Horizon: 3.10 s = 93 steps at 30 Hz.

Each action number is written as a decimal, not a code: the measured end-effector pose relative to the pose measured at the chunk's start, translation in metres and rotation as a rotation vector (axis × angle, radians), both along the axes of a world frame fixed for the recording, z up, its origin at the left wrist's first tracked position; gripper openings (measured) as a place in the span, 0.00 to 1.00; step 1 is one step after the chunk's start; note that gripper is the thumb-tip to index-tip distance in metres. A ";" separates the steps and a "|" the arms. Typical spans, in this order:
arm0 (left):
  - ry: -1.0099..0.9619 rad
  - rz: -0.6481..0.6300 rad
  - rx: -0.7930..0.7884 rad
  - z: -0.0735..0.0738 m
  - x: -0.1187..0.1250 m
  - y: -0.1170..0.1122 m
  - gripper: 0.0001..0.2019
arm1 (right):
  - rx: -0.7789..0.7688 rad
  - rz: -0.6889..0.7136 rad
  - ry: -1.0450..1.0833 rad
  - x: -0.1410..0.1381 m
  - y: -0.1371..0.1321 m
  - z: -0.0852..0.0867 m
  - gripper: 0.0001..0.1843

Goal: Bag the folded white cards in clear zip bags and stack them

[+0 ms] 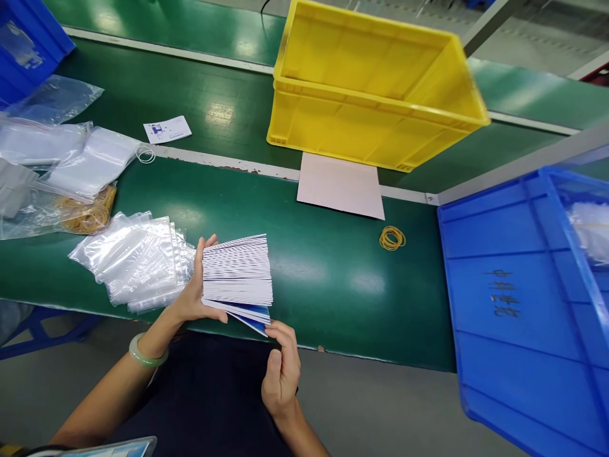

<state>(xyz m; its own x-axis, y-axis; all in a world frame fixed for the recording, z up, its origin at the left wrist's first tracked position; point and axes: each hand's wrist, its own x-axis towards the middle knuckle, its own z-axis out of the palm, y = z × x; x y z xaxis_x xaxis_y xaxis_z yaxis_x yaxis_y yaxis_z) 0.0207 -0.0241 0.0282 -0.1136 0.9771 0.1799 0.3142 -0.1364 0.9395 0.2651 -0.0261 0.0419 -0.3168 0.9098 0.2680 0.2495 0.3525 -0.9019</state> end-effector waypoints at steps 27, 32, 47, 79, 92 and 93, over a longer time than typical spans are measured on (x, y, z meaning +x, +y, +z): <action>-0.014 0.005 0.011 -0.001 0.001 0.000 0.74 | 0.005 -0.024 -0.049 0.000 0.005 -0.001 0.18; -0.022 0.002 0.015 -0.001 0.000 0.000 0.73 | 0.012 -0.019 -0.076 -0.005 0.017 0.002 0.21; -0.016 -0.004 0.012 0.000 0.001 0.000 0.74 | -0.042 -0.022 -0.010 -0.013 0.019 0.005 0.21; -0.040 -0.007 0.027 0.001 0.002 0.000 0.72 | -0.155 0.013 0.056 -0.017 0.023 0.002 0.21; -0.030 -0.001 0.025 0.000 0.002 0.000 0.72 | -0.151 0.018 0.087 -0.017 0.019 0.004 0.18; -0.027 0.000 0.028 0.000 0.002 0.000 0.72 | -0.158 0.019 0.095 -0.019 0.020 0.003 0.18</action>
